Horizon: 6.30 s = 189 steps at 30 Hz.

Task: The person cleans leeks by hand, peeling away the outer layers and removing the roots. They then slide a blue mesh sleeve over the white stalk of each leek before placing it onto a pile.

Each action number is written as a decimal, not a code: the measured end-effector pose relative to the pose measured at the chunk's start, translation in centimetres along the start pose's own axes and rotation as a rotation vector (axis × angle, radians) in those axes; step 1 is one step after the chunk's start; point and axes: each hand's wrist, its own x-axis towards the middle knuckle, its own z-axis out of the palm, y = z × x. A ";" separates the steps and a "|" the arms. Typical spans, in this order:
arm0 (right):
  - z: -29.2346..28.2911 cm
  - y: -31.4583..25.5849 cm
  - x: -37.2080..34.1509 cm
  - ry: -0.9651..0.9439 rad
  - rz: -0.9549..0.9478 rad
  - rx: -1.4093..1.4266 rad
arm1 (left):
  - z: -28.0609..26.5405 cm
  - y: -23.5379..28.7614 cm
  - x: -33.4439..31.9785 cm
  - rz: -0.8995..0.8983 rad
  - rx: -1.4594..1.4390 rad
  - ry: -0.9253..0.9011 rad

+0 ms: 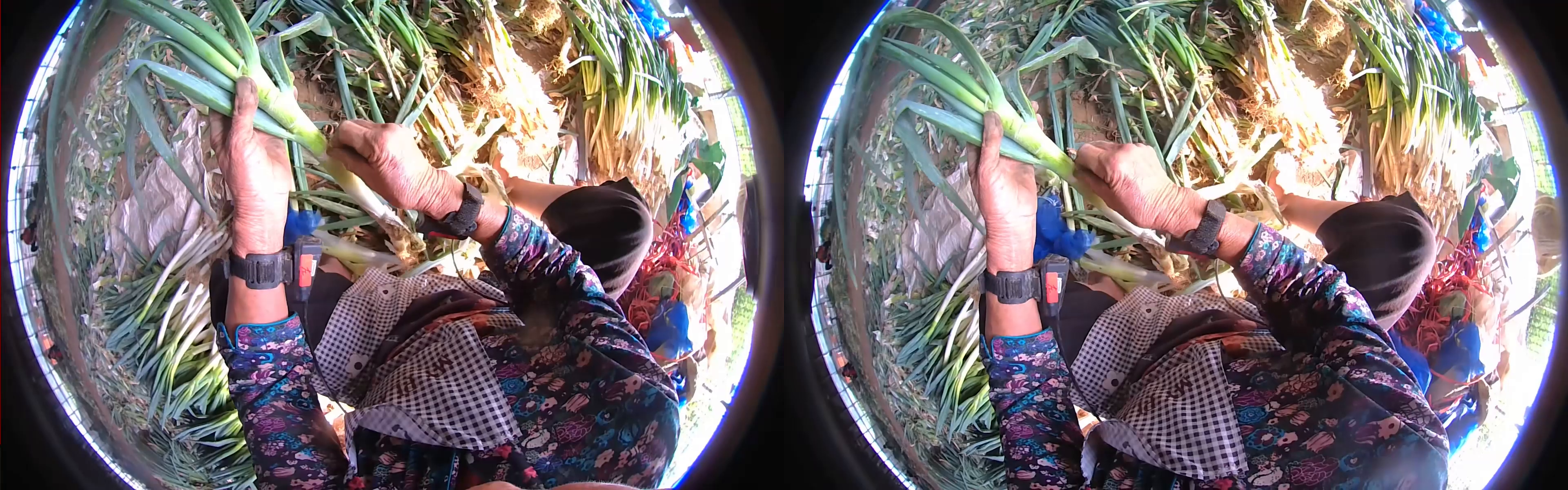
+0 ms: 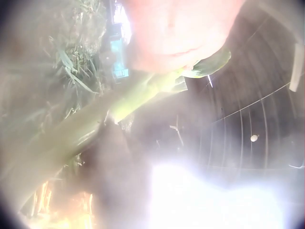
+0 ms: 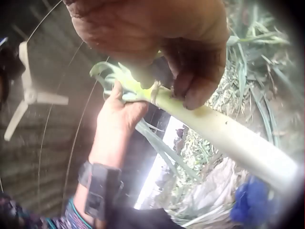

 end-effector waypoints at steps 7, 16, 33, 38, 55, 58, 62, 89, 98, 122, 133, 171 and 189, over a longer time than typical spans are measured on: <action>1.9 3.5 -10.2 -0.785 -0.285 -0.400 | -2.5 2.1 1.4 -0.038 -0.090 -0.006; 0.2 -0.1 0.3 0.039 0.029 0.129 | -0.8 1.7 0.2 -0.048 -0.038 -0.021; 3.2 2.2 -0.8 0.129 0.739 0.863 | -2.0 0.5 0.3 -0.138 -0.184 -0.038; 5.6 9.3 -6.1 0.028 1.025 0.557 | -2.3 0.4 0.5 -0.191 -0.215 -0.036; -0.3 8.1 -7.9 -0.263 0.329 0.284 | -7.8 7.3 4.7 0.117 -0.141 0.274; 0.4 3.0 -3.1 -0.449 0.085 0.317 | -7.9 6.8 4.8 0.102 -0.199 0.243; 1.3 1.3 1.0 -0.748 0.226 0.651 | -8.9 7.0 4.6 -0.046 -0.411 0.075; 0.4 2.3 -9.0 -0.305 -0.191 -0.054 | -5.9 5.1 3.7 -0.061 -0.227 -0.243; -1.3 14.3 -19.9 -0.701 0.257 -0.181 | -11.7 9.0 6.3 0.132 -0.027 0.294; -3.4 13.6 -24.3 -0.426 -0.279 -0.445 | -15.6 9.8 7.3 0.253 0.086 0.579; -0.2 2.0 -6.1 -0.252 0.012 0.114 | -13.0 8.1 7.0 0.263 0.182 0.652; -3.7 2.3 -8.4 -0.323 0.141 -0.073 | -10.3 6.3 7.7 0.232 0.137 0.680; -0.4 3.1 -9.8 -0.256 0.471 0.038 | -6.1 2.3 6.2 0.169 0.418 0.756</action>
